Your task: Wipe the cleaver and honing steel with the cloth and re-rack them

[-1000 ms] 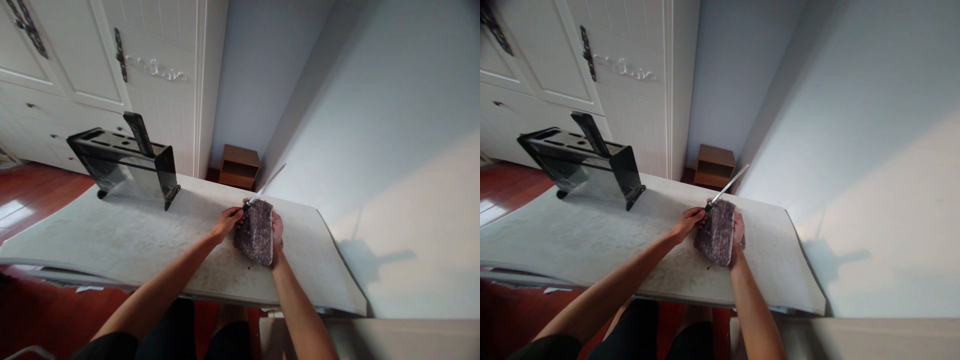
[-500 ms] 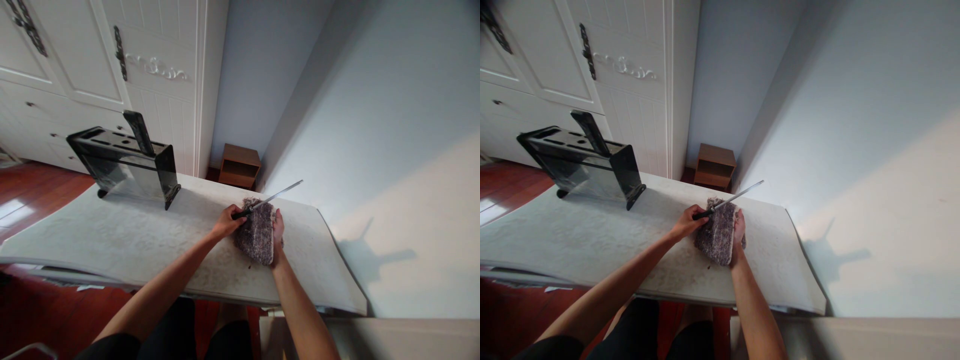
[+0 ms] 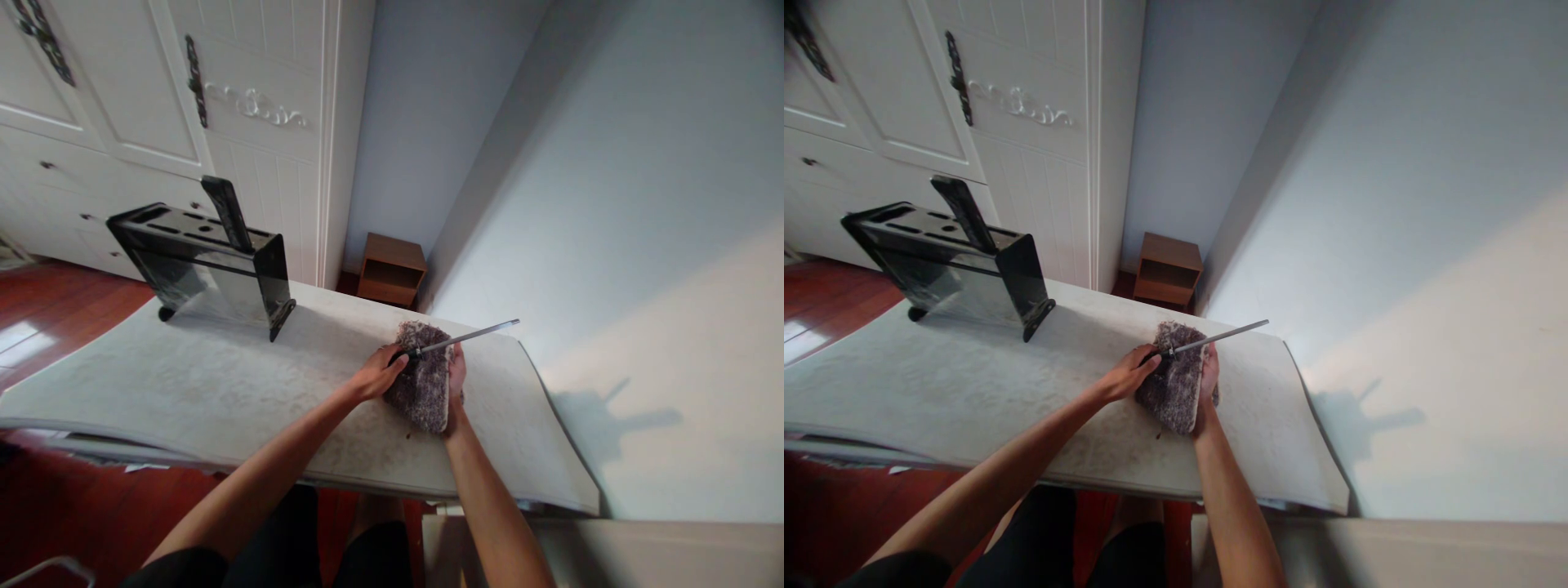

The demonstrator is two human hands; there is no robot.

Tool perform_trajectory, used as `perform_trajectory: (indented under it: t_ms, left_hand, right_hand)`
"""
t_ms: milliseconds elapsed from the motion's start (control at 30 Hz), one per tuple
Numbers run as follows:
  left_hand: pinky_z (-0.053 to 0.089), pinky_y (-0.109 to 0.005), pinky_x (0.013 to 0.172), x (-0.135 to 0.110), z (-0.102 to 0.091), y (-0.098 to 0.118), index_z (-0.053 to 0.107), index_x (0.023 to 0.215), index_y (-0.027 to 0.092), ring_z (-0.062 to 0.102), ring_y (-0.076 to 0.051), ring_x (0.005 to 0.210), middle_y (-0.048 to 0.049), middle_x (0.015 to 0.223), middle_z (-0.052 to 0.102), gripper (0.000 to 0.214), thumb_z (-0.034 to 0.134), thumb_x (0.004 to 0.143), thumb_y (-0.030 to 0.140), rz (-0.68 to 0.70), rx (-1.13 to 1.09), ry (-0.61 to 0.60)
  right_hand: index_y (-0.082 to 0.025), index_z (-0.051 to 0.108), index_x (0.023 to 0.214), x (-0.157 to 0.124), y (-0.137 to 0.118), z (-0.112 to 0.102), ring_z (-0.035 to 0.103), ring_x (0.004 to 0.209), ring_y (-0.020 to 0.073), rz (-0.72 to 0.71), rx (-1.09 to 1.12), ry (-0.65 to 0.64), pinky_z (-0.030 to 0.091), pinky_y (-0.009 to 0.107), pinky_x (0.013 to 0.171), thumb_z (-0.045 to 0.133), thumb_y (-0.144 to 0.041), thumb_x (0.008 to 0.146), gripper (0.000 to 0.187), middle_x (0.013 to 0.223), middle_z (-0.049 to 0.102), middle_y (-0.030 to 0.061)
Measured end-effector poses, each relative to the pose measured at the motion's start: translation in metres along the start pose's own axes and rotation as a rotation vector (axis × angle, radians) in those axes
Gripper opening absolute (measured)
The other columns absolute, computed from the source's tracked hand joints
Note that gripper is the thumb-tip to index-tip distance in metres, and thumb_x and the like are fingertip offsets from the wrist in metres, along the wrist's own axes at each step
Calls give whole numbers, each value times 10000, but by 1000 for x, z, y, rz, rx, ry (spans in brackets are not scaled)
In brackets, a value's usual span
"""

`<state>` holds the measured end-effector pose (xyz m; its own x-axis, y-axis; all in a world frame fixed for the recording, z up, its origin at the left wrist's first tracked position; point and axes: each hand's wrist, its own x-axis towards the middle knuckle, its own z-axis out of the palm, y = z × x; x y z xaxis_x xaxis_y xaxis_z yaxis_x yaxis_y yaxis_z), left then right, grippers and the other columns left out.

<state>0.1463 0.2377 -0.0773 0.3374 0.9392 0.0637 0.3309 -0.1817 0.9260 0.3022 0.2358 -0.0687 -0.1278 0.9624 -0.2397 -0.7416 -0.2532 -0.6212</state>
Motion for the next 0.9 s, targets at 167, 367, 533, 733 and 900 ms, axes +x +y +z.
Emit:
perform_trajectory:
  t_ms: [167, 367, 533, 733, 900]
  left_hand:
    - [468, -353, 1005, 6, 6, -8, 639, 1030, 132, 561, -207, 1010, -102, 1031, 624, 311, 407, 896, 290, 9, 91, 25]
    - [467, -330, 1025, 6, 4, -11, 667, 1026, 150, 573, -200, 1054, -86, 1094, 625, 226, 587, 817, 183, 3, 123, 84]
    - [476, -333, 982, 3, 3, -9, 668, 1025, 182, 608, -214, 1035, -52, 1055, 680, 217, 614, 814, 173, -5, 120, 86]
    - [483, -317, 963, 3, 9, -9, 676, 1019, 214, 625, -215, 1041, -26, 1055, 697, 230, 646, 799, 156, -32, 134, 174]
    - [502, -344, 927, -3, 10, -6, 678, 1055, 258, 635, -247, 1049, -16, 1083, 698, 237, 654, 821, 231, -44, 293, 231]
  right_hand:
    - [-204, 717, 919, -1, 0, 4, 654, 1008, 243, 5, 31, 28, 479, 453, 970, 323, -614, 883, 570, 959, 714, 73]
    - [-196, 707, 1026, -7, -1, 10, 642, 1029, 264, 90, 101, 13, 433, 494, 1002, 347, -640, 872, 592, 968, 712, 95]
    - [-190, 717, 996, -9, -2, 12, 641, 1033, 271, 107, 97, 30, 421, 502, 1009, 295, -697, 885, 668, 930, 714, 104]
    - [-175, 713, 1022, -10, -3, 11, 624, 1079, 274, 136, 91, 0, 404, 495, 1031, 267, -737, 876, 732, 1028, 704, 117]
    - [-166, 700, 1113, -5, -2, 2, 612, 1097, 272, 114, 75, -20, 395, 485, 1043, 317, -746, 850, 743, 1072, 695, 115]
